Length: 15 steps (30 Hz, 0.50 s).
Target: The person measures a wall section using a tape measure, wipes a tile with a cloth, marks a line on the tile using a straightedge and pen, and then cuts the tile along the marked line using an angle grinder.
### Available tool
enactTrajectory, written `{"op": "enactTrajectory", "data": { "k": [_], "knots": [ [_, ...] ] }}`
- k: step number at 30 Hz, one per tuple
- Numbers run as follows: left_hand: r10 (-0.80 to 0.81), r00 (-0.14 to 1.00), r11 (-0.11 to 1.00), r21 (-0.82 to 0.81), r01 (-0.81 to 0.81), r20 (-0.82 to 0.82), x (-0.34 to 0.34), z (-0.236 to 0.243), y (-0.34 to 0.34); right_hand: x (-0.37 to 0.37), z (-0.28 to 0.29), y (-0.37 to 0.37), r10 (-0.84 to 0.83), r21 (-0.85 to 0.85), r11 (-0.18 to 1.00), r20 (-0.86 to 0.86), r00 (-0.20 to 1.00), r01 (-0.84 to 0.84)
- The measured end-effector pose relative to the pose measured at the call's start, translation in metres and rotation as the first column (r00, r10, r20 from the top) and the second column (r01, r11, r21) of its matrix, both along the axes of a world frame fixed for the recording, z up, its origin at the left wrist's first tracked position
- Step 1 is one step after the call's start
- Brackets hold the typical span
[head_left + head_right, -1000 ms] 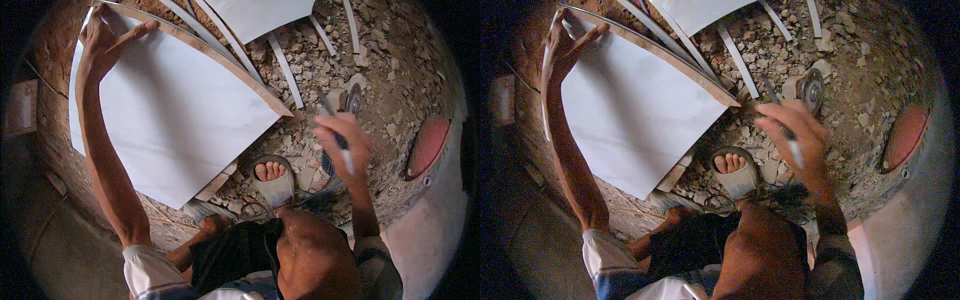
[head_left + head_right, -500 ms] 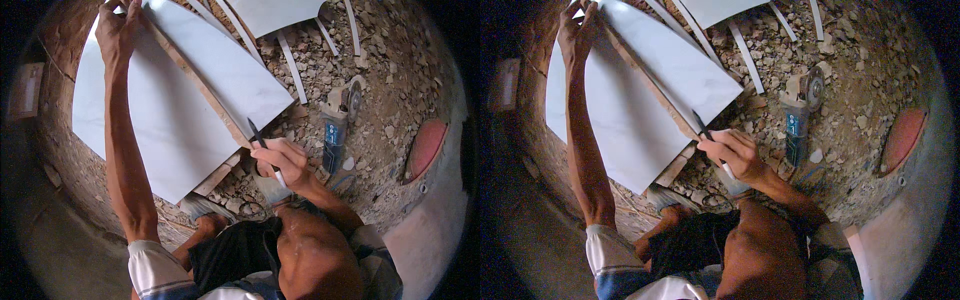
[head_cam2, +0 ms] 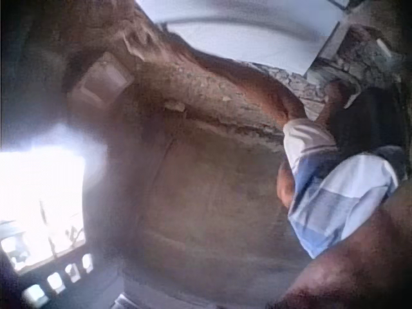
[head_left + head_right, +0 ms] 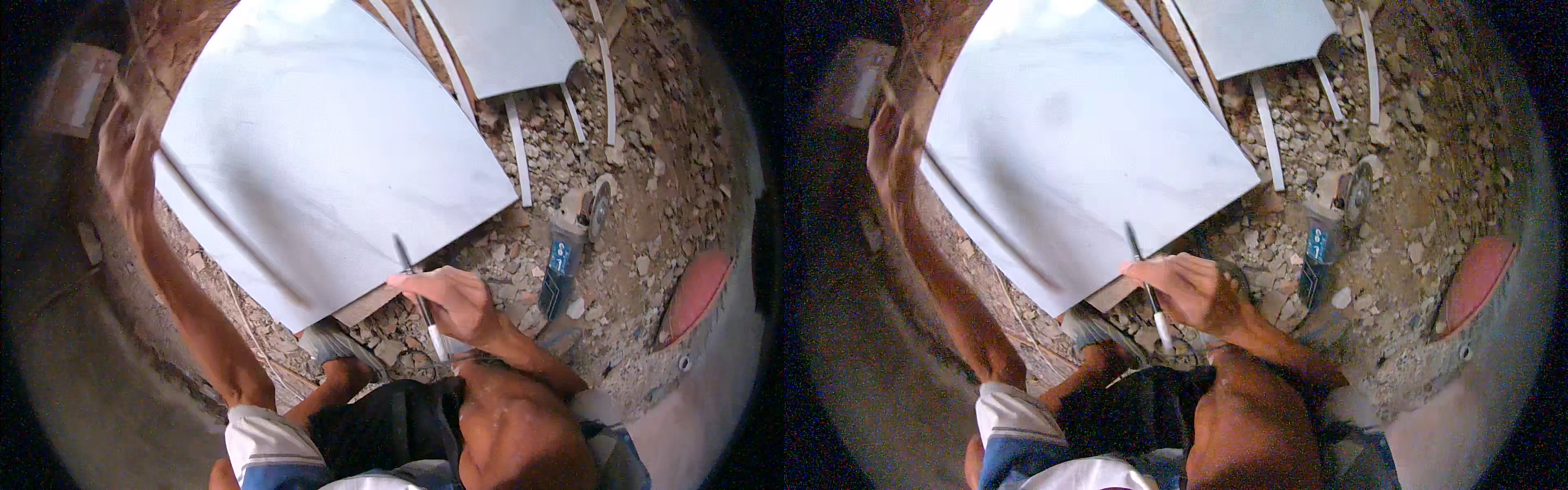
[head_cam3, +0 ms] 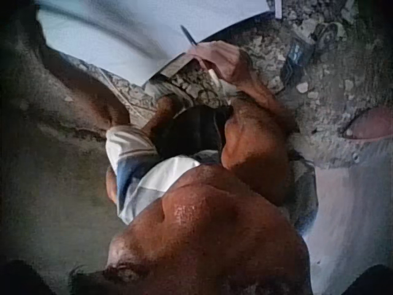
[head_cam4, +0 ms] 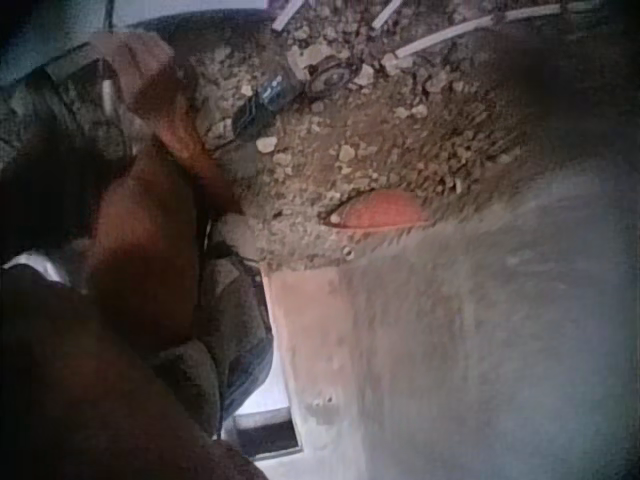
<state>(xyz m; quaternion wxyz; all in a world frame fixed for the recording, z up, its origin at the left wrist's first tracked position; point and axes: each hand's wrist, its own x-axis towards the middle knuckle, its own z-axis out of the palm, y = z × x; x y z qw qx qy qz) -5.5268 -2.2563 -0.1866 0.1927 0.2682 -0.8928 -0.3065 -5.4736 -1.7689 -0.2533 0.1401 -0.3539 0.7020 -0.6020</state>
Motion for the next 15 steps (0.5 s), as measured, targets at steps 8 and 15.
{"op": "enactTrajectory", "data": {
  "k": [8, 15],
  "knots": [
    [0.437, 0.83, 0.807, -0.559, -0.191, 0.347, 0.196, -0.034, -0.064, -0.044, 0.046, -0.019, 0.101, 0.044, 0.971, 0.813, 0.574, -0.233],
    [-0.221, 0.971, 0.662, 0.717, 0.217, -0.09, 0.071, -0.005, 0.201, -0.065, 0.043, -0.013, 0.186, -0.015, 0.896, 0.92, 0.344, -0.444]
  ]
}}
